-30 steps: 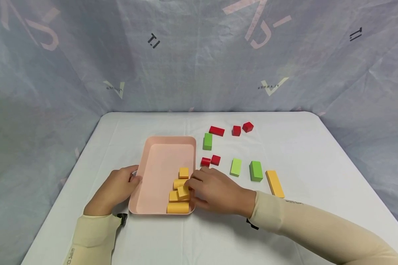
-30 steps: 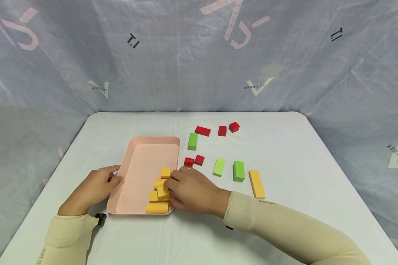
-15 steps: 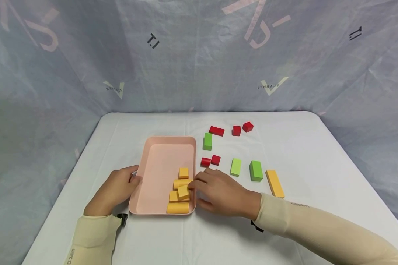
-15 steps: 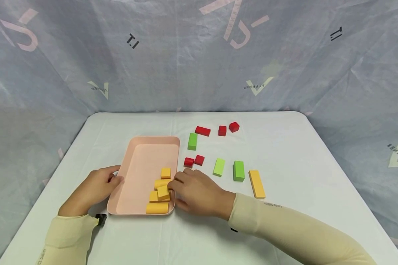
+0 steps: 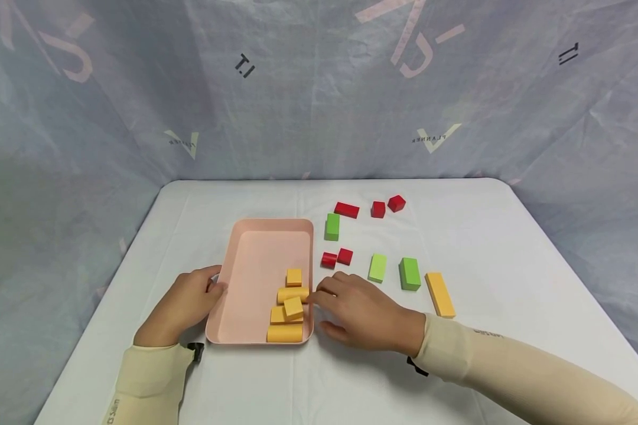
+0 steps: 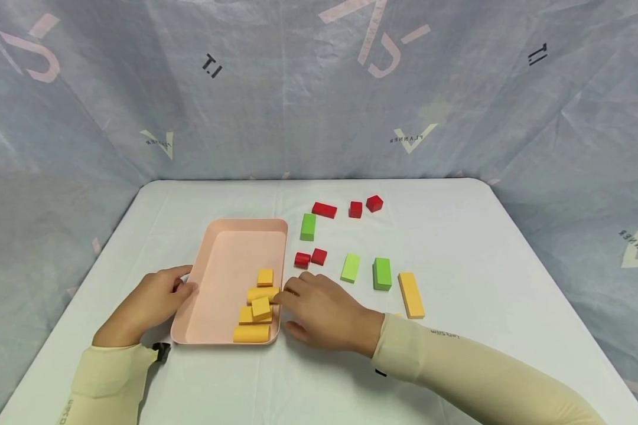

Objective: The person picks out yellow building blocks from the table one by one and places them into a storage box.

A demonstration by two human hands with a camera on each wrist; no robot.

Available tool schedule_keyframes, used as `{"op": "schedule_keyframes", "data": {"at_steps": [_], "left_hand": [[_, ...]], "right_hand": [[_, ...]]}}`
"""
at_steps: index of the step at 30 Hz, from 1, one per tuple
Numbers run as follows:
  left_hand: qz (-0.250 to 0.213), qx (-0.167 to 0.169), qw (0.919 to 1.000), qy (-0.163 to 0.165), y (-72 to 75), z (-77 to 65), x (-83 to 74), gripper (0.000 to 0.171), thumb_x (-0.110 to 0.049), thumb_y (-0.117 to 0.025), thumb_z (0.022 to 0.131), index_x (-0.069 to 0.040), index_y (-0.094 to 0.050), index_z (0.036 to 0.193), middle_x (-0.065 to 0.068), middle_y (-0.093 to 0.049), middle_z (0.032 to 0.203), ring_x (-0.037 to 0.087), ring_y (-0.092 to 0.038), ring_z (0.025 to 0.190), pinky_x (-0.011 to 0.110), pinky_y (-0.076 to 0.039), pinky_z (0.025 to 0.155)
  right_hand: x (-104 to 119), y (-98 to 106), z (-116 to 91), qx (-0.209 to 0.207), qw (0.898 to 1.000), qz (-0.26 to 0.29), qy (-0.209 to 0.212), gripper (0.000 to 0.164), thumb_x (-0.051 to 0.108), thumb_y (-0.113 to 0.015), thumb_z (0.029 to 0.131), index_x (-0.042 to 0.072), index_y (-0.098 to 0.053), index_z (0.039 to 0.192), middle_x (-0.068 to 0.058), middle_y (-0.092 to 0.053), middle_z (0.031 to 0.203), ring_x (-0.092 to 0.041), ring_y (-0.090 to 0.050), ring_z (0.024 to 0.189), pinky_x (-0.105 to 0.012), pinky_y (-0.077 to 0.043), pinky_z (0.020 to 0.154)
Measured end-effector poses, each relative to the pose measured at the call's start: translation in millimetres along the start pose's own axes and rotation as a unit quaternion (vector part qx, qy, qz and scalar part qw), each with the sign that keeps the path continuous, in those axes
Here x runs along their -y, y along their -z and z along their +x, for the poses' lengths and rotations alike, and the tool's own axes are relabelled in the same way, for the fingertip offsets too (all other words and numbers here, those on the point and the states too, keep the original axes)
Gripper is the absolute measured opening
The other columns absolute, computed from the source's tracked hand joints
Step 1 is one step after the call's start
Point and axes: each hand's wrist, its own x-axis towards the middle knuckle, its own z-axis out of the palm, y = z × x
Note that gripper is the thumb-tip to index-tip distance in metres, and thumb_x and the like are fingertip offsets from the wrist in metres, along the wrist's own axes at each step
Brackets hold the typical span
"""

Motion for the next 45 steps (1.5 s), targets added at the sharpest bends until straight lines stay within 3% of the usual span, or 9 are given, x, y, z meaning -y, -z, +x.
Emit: {"op": "schedule_keyframes", "data": {"at_steps": [35,45], "left_hand": [[-0.002,0.0,1.0,0.0,-1.8,0.6,-0.3,0.025,-0.01,-0.051,0.092,-0.01,-0.06,0.115,-0.002,-0.047,0.056,0.013,-0.043,0.047,0.031,-0.037,0.046],[-0.003,-0.003,1.0,-0.005,0.1,0.0,-2.7,0.018,-0.009,-0.051,0.092,-0.013,-0.062,0.106,-0.002,-0.044,0.055,0.013,-0.041,0.047,0.031,-0.036,0.046]], "right_hand": [[-5.3,4.6,-28.4,0.02,0.999,-0.012,-0.022,0.041,0.033,-0.073,0.079,0.019,-0.061,0.116,0.008,-0.052,0.105,-0.008,-0.042,0.095,-0.031,-0.046,0.078],[-9.3,4.5,-37.6,0.013,1.0,-0.001,-0.029,0.037,0.03,-0.072,0.078,0.018,-0.062,0.112,0.009,-0.051,0.1,-0.006,-0.041,0.09,-0.029,-0.042,0.079]]}}
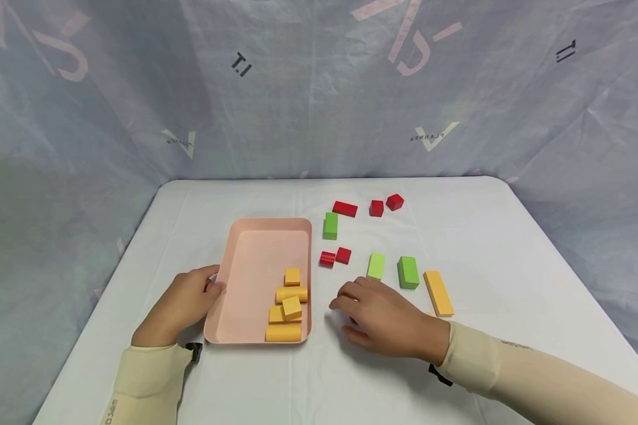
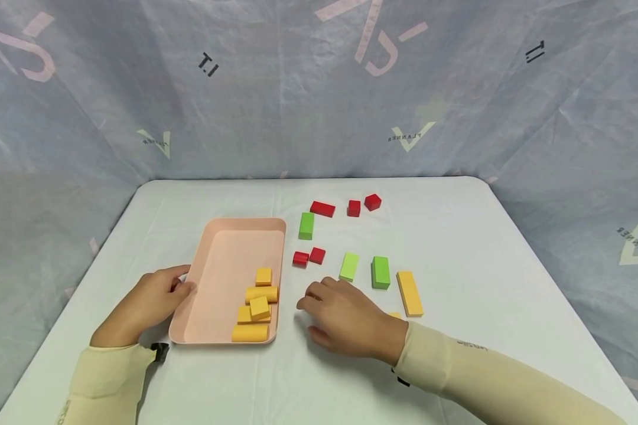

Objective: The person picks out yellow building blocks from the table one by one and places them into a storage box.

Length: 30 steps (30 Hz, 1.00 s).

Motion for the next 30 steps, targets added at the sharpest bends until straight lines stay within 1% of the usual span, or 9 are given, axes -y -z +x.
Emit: {"op": "schedule_keyframes", "data": {"at_steps": [4,12,23,30], "left_hand": [[0.002,0.002,1.0,0.0,0.0,-0.2,0.7,0.019,-0.01,-0.05,0.092,-0.012,-0.062,0.106,-0.002,-0.045,0.055,0.013,-0.041,0.046,0.031,-0.036,0.046],[-0.001,-0.002,1.0,-0.001,-0.9,0.3,2.9,0.018,-0.009,-0.05,0.091,-0.013,-0.061,0.105,-0.002,-0.043,0.055,0.012,-0.04,0.046,0.03,-0.035,0.046],[-0.005,0.004,1.0,-0.003,-1.0,1.5,2.1,0.021,-0.01,-0.051,0.092,-0.012,-0.061,0.111,-0.002,-0.044,0.055,0.012,-0.041,0.046,0.031,-0.036,0.046],[-0.006,0.008,1.0,0.001,-0.3,0.9,2.3,0.023,-0.01,-0.052,0.093,-0.01,-0.06,0.114,-0.001,-0.045,0.055,0.013,-0.042,0.046,0.031,-0.036,0.045]], "right_hand": [[-1.0,-1.9,-2.2,0.001,1.0,0.001,-0.001,0.036,0.03,-0.072,0.079,0.018,-0.062,0.111,0.009,-0.051,0.099,-0.007,-0.041,0.09,-0.03,-0.042,0.081],[-3.2,-2.5,-4.1,0.011,1.0,0.007,-0.012,0.04,0.032,-0.074,0.078,0.019,-0.061,0.113,0.01,-0.05,0.102,-0.005,-0.038,0.093,-0.03,-0.044,0.083],[-6.3,-6.4,-13.6,0.008,1.0,0.013,-0.02,0.038,0.03,-0.074,0.078,0.019,-0.061,0.112,0.011,-0.049,0.1,-0.004,-0.037,0.09,-0.031,-0.044,0.079],[-8.6,-7.0,-18.2,0.011,1.0,0.01,-0.024,0.037,0.032,-0.074,0.078,0.019,-0.061,0.111,0.012,-0.048,0.101,-0.004,-0.036,0.091,-0.03,-0.045,0.079]]}}
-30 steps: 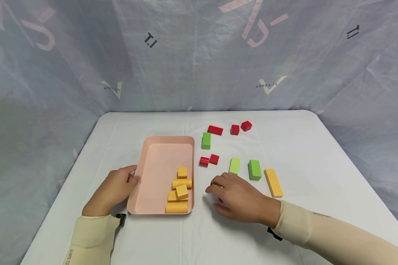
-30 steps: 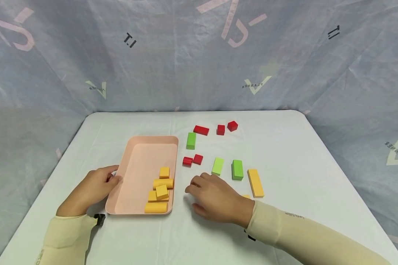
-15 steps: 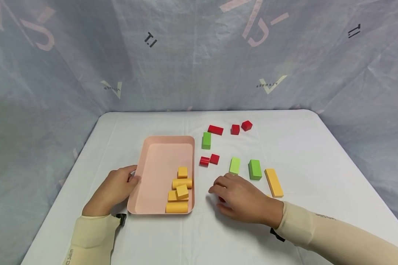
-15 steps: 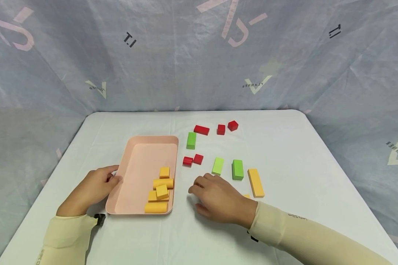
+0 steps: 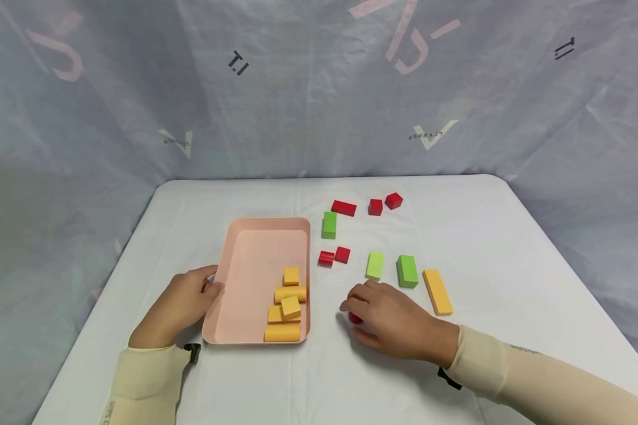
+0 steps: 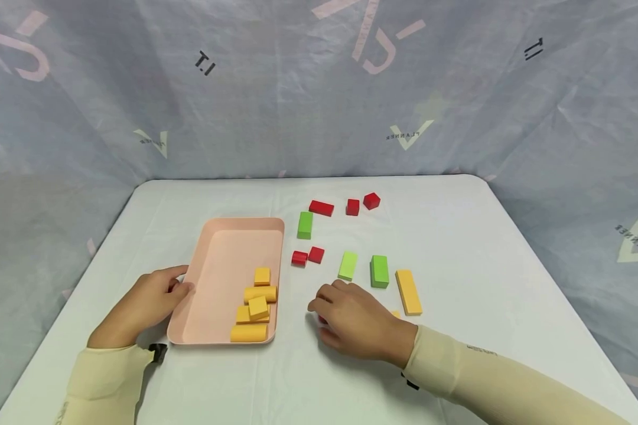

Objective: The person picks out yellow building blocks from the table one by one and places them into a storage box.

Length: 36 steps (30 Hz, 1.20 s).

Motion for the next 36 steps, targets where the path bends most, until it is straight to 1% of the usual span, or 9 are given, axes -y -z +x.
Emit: {"op": "schedule_keyframes", "data": {"at_steps": [4,11,14,22,29,36], "left_hand": [[0.0,0.0,1.0,0.002,-0.3,0.2,0.8,0.022,-0.01,-0.052,0.093,-0.011,-0.061,0.114,-0.001,-0.046,0.055,0.013,-0.042,0.046,0.031,-0.036,0.045],[0.002,-0.003,1.0,0.001,0.8,-0.6,1.5,0.024,-0.009,-0.052,0.093,-0.01,-0.061,0.114,-0.001,-0.046,0.056,0.013,-0.042,0.046,0.031,-0.037,0.045],[0.002,-0.005,1.0,0.0,0.7,-0.4,1.6,0.023,-0.009,-0.052,0.092,-0.011,-0.061,0.113,-0.001,-0.045,0.055,0.013,-0.042,0.046,0.031,-0.037,0.045],[-0.002,-0.002,1.0,0.004,-0.3,0.1,1.8,0.024,-0.01,-0.05,0.093,-0.01,-0.061,0.114,-0.001,-0.046,0.056,0.013,-0.043,0.046,0.031,-0.037,0.045],[-0.001,-0.003,1.0,0.003,-1.0,1.0,2.3,0.023,-0.01,-0.051,0.092,-0.011,-0.061,0.113,-0.002,-0.046,0.055,0.013,-0.042,0.046,0.031,-0.036,0.045],[-0.002,0.0,1.0,0.005,-0.9,1.1,1.9,0.024,-0.01,-0.051,0.092,-0.011,-0.061,0.114,-0.001,-0.046,0.056,0.013,-0.042,0.046,0.031,-0.036,0.045]], "right_hand": [[-1.5,-0.1,-2.8,-0.003,1.0,-0.003,-0.002,0.035,0.031,-0.074,0.078,0.019,-0.062,0.109,0.01,-0.05,0.1,-0.006,-0.038,0.091,-0.032,-0.047,0.079],[-2.2,0.6,-5.6,0.006,1.0,0.007,-0.009,0.032,0.031,-0.073,0.08,0.02,-0.062,0.108,0.011,-0.049,0.101,-0.004,-0.038,0.093,-0.031,-0.048,0.081],[-1.8,1.0,-6.7,0.01,1.0,0.01,-0.009,0.032,0.03,-0.073,0.08,0.02,-0.062,0.108,0.01,-0.05,0.101,-0.005,-0.04,0.093,-0.032,-0.049,0.08],[-2.4,1.4,-8.7,0.014,1.0,0.008,-0.017,0.034,0.03,-0.074,0.08,0.019,-0.062,0.109,0.009,-0.05,0.103,-0.005,-0.04,0.094,-0.031,-0.049,0.081],[-4.3,0.1,-10.4,0.004,1.0,0.006,-0.013,0.033,0.03,-0.073,0.079,0.018,-0.062,0.108,0.01,-0.05,0.102,-0.004,-0.039,0.094,-0.03,-0.048,0.081],[-7.5,2.0,-13.8,0.011,1.0,0.009,-0.028,0.037,0.031,-0.075,0.079,0.019,-0.062,0.111,0.009,-0.052,0.105,-0.005,-0.041,0.097,-0.032,-0.05,0.083]]}}
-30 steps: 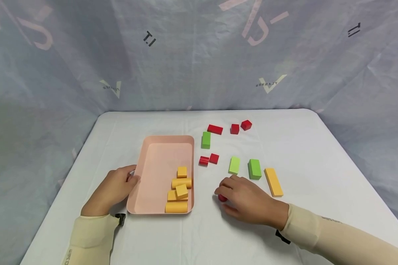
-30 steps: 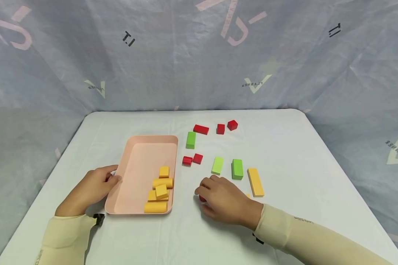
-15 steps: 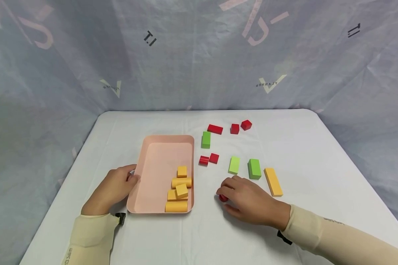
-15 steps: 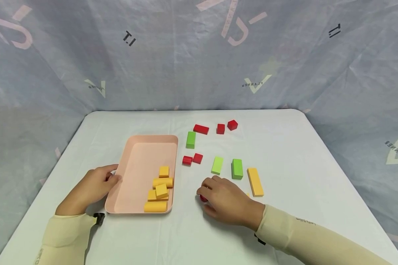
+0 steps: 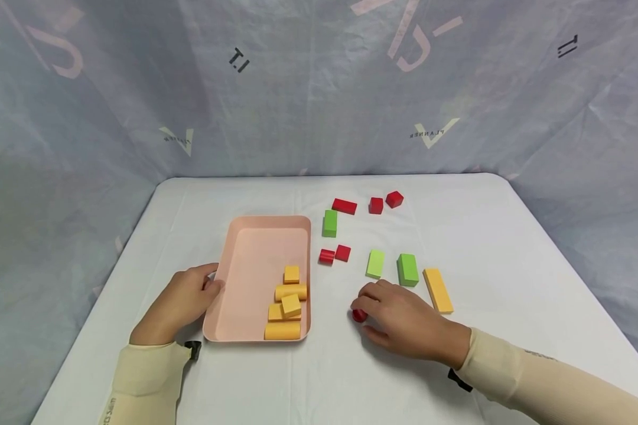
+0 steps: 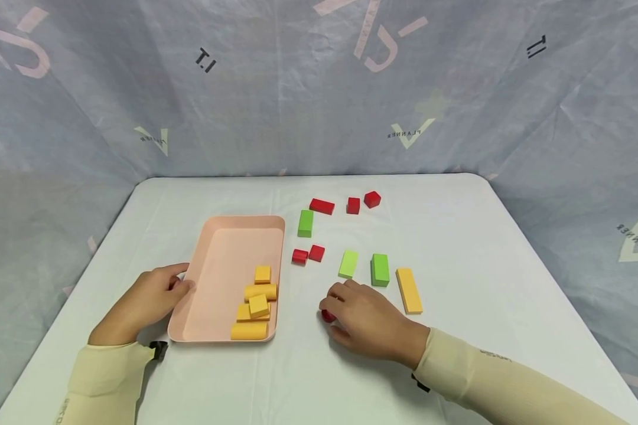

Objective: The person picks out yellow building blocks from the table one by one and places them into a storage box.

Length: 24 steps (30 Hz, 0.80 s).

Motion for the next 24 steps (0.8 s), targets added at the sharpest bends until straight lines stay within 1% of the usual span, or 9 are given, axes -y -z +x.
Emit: {"op": "schedule_keyframes", "data": {"at_steps": [6,14,17,21,24], "left_hand": [[0.002,0.002,1.0,-0.002,0.2,0.6,-1.0,0.025,-0.01,-0.051,0.092,-0.01,-0.06,0.116,-0.001,-0.046,0.056,0.013,-0.042,0.047,0.031,-0.037,0.046],[-0.005,0.012,0.9999,0.008,1.2,0.6,-3.4,0.025,-0.01,-0.05,0.093,-0.01,-0.06,0.117,0.0,-0.048,0.057,0.014,-0.044,0.048,0.031,-0.038,0.046],[-0.001,0.008,1.0,0.004,1.7,0.6,-3.0,0.023,-0.01,-0.051,0.093,-0.011,-0.06,0.114,-0.001,-0.047,0.056,0.013,-0.042,0.047,0.031,-0.037,0.046],[0.006,0.0,1.0,-0.005,1.3,0.9,-1.6,0.016,-0.011,-0.053,0.092,-0.012,-0.06,0.106,-0.003,-0.042,0.054,0.012,-0.039,0.046,0.03,-0.035,0.046],[0.006,0.001,0.9999,-0.008,0.6,0.3,-0.9,0.015,-0.012,-0.053,0.093,-0.011,-0.06,0.107,-0.003,-0.041,0.054,0.012,-0.039,0.045,0.03,-0.034,0.045]], "right_hand": [[-1.4,3.0,-5.1,0.0,1.0,0.004,-0.007,0.036,0.03,-0.074,0.08,0.02,-0.062,0.112,0.007,-0.054,0.104,-0.006,-0.042,0.096,-0.033,-0.05,0.082],[-1.7,7.8,-14.0,-0.007,1.0,-0.011,-0.013,0.036,0.029,-0.074,0.08,0.019,-0.062,0.112,0.009,-0.052,0.104,-0.008,-0.044,0.096,-0.033,-0.049,0.082],[-1.7,11.2,-17.0,-0.008,1.0,-0.012,-0.015,0.037,0.031,-0.074,0.079,0.019,-0.062,0.112,0.008,-0.053,0.104,-0.007,-0.044,0.098,-0.034,-0.049,0.083],[-3.3,14.0,-22.4,-0.013,1.0,-0.008,-0.018,0.038,0.029,-0.075,0.079,0.017,-0.062,0.112,0.007,-0.054,0.104,-0.007,-0.044,0.099,-0.035,-0.049,0.084],[-5.2,14.6,-27.3,-0.019,1.0,-0.012,-0.019,0.038,0.028,-0.075,0.078,0.015,-0.062,0.111,0.006,-0.055,0.104,-0.008,-0.045,0.098,-0.036,-0.049,0.084]]}}
